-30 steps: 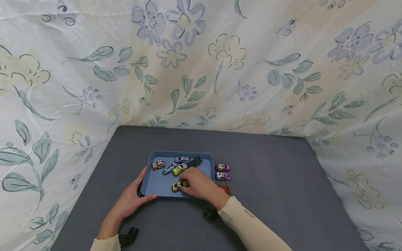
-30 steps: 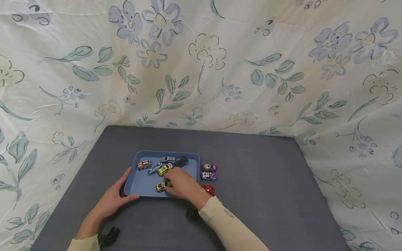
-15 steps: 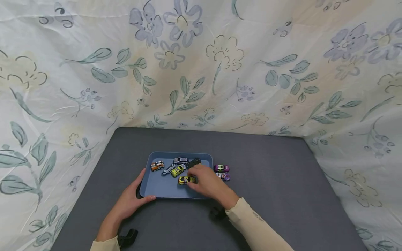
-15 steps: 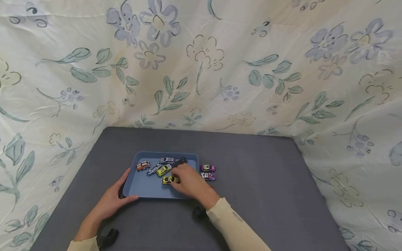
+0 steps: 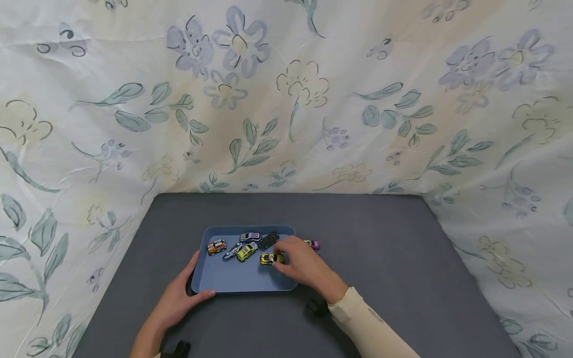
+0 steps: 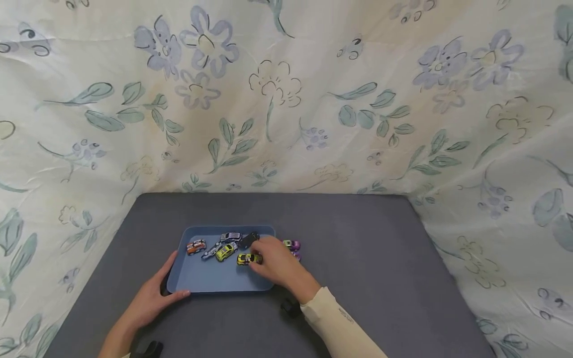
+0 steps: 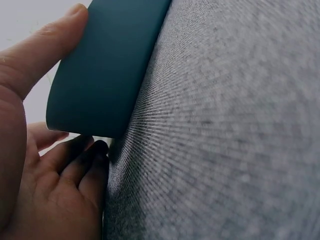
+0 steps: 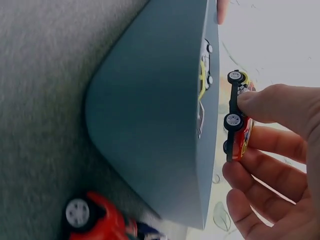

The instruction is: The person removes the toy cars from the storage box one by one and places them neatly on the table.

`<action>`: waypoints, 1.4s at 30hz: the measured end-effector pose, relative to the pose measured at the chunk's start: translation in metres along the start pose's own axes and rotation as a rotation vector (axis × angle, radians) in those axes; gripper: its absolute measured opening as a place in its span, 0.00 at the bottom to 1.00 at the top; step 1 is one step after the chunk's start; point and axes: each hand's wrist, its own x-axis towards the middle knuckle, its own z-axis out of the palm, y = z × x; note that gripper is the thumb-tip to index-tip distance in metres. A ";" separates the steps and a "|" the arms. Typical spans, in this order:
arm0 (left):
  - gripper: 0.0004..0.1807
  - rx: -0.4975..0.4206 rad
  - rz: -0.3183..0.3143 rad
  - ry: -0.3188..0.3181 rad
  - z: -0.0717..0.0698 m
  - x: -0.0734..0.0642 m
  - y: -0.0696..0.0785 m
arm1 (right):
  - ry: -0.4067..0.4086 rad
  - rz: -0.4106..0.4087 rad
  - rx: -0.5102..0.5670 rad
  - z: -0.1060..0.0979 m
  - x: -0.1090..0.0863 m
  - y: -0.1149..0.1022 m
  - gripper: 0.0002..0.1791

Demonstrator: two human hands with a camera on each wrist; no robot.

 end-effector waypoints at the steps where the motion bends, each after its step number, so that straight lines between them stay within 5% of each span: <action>1: 0.68 -0.001 -0.011 -0.005 0.000 -0.001 -0.001 | 0.003 0.000 0.002 -0.001 -0.001 0.000 0.08; 9: 0.69 0.014 -0.049 -0.015 0.000 -0.002 0.001 | 0.039 0.027 0.006 -0.007 -0.007 0.010 0.09; 42: 0.69 -0.003 -0.032 -0.005 0.001 0.000 0.003 | 0.134 0.168 -0.036 -0.050 -0.026 0.058 0.11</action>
